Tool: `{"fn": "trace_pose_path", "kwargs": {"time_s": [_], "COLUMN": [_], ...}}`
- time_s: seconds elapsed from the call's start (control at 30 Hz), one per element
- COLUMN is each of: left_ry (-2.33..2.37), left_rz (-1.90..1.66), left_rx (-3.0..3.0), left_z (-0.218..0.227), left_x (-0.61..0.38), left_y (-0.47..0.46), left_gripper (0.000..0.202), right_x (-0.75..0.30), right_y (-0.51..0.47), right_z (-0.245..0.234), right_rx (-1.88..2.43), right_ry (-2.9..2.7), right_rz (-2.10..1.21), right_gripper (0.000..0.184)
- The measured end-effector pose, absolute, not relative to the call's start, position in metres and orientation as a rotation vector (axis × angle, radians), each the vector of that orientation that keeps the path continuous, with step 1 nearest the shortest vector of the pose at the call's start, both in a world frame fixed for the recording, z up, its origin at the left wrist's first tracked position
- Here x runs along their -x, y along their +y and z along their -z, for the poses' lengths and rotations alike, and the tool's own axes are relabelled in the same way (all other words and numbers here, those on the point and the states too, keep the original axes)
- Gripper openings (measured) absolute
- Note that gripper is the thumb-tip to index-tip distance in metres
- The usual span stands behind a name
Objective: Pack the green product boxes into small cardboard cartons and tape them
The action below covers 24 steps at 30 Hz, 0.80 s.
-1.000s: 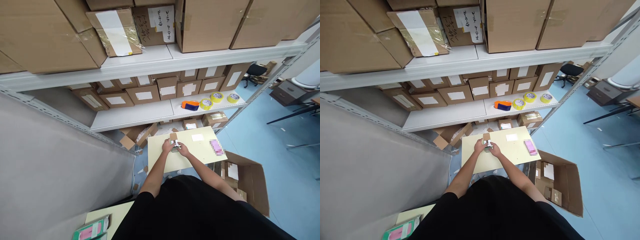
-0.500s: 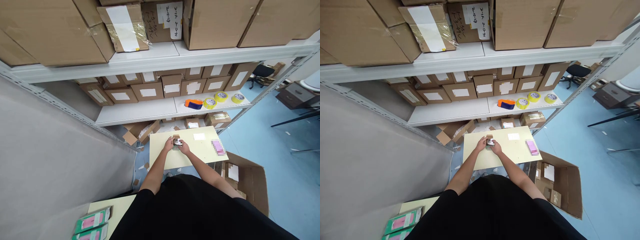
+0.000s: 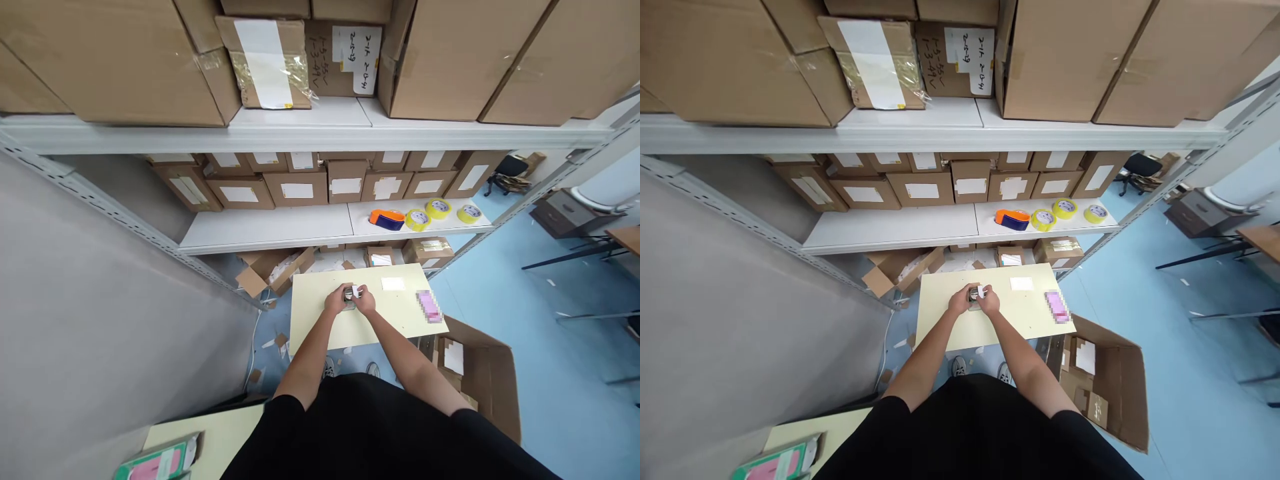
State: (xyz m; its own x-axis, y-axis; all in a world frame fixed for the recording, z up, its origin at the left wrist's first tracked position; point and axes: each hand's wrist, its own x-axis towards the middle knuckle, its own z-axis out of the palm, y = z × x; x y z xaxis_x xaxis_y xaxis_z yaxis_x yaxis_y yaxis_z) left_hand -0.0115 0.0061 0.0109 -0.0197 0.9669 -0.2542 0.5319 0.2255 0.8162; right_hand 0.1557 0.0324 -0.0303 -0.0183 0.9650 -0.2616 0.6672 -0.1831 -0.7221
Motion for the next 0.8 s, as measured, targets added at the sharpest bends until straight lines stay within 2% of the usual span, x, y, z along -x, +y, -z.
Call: {"fn": "trace_pose_path", "kwargs": {"time_s": [0.07, 0.23, 0.33, 0.47, 0.67, 0.8], "left_ry": [1.704, 1.732, 1.738, 1.733, 1.753, 1.744], "left_rz": [-0.647, -0.671, -0.675, -0.657, -0.587, -0.559], "left_rx": [-1.382, -1.288, -1.242, -1.241, -1.309, -1.322], "left_z": [-0.009, -0.003, -0.001, -0.002, -0.013, -0.022], "left_x": [0.009, 0.003, 0.001, 0.002, 0.001, 0.001], "left_y": [0.005, 0.005, 0.007, 0.008, 0.005, 0.003], "left_gripper": [0.075, 0.076, 0.078, 0.08, 0.078, 0.075], "right_x": [-0.164, -0.179, -0.176, -0.165, -0.138, -0.126], "right_y": [0.034, 0.032, 0.034, 0.039, 0.045, 0.047], "right_z": [0.032, 0.038, 0.035, 0.02, -0.007, -0.019], "right_rx": [1.854, 1.699, 1.636, 1.756, 2.143, 2.216], "right_ry": [-1.66, -1.542, -1.602, -1.796, -2.083, -2.175], "right_rz": [-1.063, -1.114, -1.078, -1.032, -0.929, -0.859], "right_gripper": [0.031, 0.052, 0.039, 0.032, 0.058, 0.055]}}
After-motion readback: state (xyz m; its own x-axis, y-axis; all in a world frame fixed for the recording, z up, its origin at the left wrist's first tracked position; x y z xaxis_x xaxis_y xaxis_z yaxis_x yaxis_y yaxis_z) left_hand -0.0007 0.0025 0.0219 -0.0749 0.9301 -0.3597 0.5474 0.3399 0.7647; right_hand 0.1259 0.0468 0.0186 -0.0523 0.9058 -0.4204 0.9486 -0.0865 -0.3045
